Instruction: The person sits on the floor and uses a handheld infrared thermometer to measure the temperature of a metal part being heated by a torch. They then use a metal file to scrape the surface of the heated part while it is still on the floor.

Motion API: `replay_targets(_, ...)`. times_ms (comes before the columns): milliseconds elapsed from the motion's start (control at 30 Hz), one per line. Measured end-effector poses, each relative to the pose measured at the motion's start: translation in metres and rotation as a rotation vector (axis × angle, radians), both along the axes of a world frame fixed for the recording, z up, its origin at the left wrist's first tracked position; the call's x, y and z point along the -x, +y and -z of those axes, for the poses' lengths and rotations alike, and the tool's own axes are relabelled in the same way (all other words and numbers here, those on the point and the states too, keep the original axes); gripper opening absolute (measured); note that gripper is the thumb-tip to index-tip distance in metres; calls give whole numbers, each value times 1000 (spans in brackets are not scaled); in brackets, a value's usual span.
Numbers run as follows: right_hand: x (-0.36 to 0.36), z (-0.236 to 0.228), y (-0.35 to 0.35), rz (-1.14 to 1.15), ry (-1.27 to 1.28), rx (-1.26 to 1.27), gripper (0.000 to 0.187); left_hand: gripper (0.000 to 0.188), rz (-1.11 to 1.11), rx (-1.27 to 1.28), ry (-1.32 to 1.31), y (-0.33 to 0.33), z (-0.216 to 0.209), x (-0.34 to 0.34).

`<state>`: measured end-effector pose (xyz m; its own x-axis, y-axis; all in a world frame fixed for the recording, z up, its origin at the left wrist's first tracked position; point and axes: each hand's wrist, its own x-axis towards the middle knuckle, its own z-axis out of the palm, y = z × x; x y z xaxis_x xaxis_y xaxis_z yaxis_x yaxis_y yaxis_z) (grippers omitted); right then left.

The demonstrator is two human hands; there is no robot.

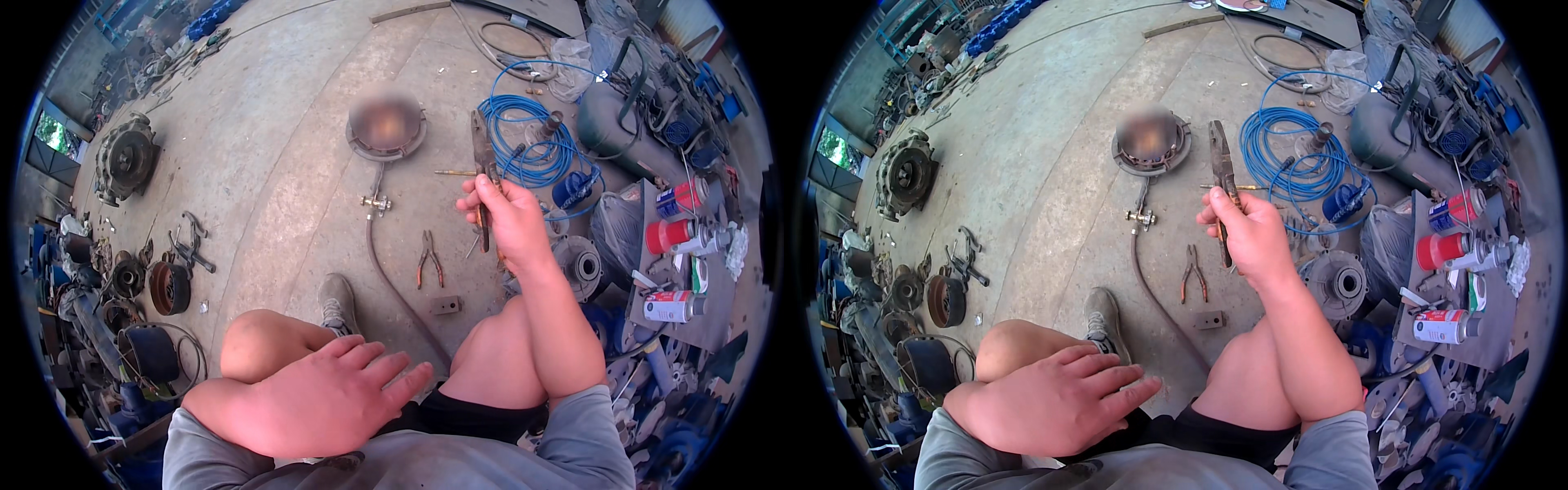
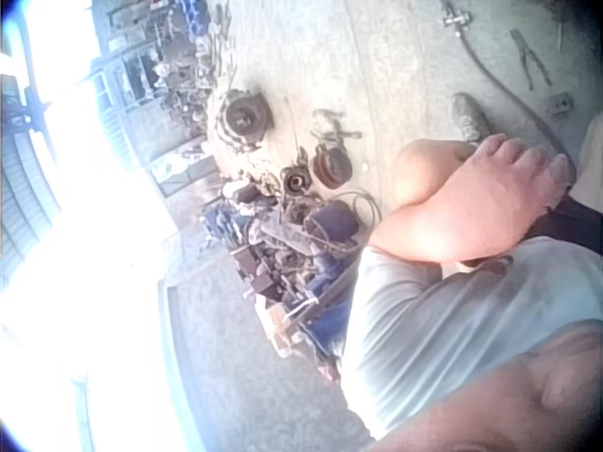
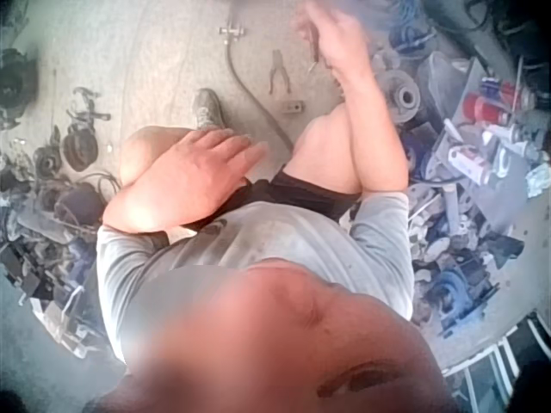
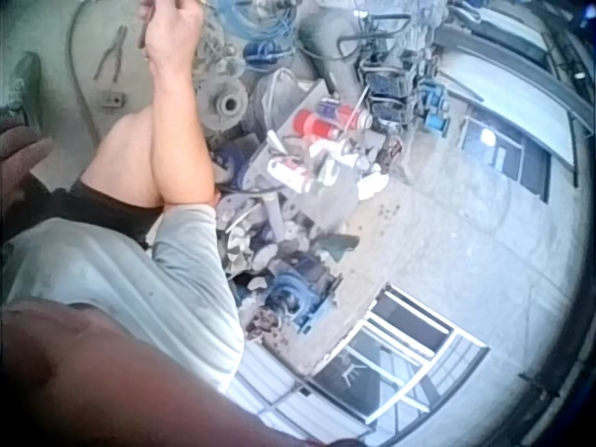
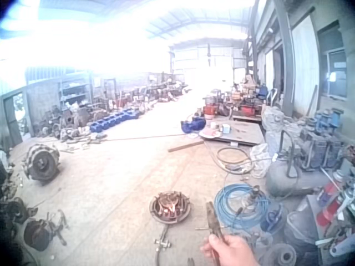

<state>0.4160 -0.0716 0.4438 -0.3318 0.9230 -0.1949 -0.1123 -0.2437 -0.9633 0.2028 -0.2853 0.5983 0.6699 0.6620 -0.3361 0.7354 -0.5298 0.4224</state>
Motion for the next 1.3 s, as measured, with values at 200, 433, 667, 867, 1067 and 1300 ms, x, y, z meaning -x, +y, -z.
replay_targets(200, 0, -2, -2, -21, -73, -39, 36, 57, -177, -94, -66, 10, -7, 11)
replay_targets(433, 0, -1, 1, 7, -31, -91, 35, 45, -623, -167, -97, 28, -25, 71)
replay_targets(667, 1, 1, -6, 33, 5, -26, 31, 46, -619, 354, 196, 146, 177, 174)
replay_targets(867, 10, -4, -17, 48, 52, 224, 33, 56, -1068, 679, 62, 246, 414, 255)
replay_targets(1067, 9, 17, -19, 70, -122, 275, 41, 57, -1751, 499, -544, 255, 546, 221)
replay_targets(1300, 26, 25, -20, 5, -167, 269, 37, 45, -1790, 538, -633, 275, 554, 206)
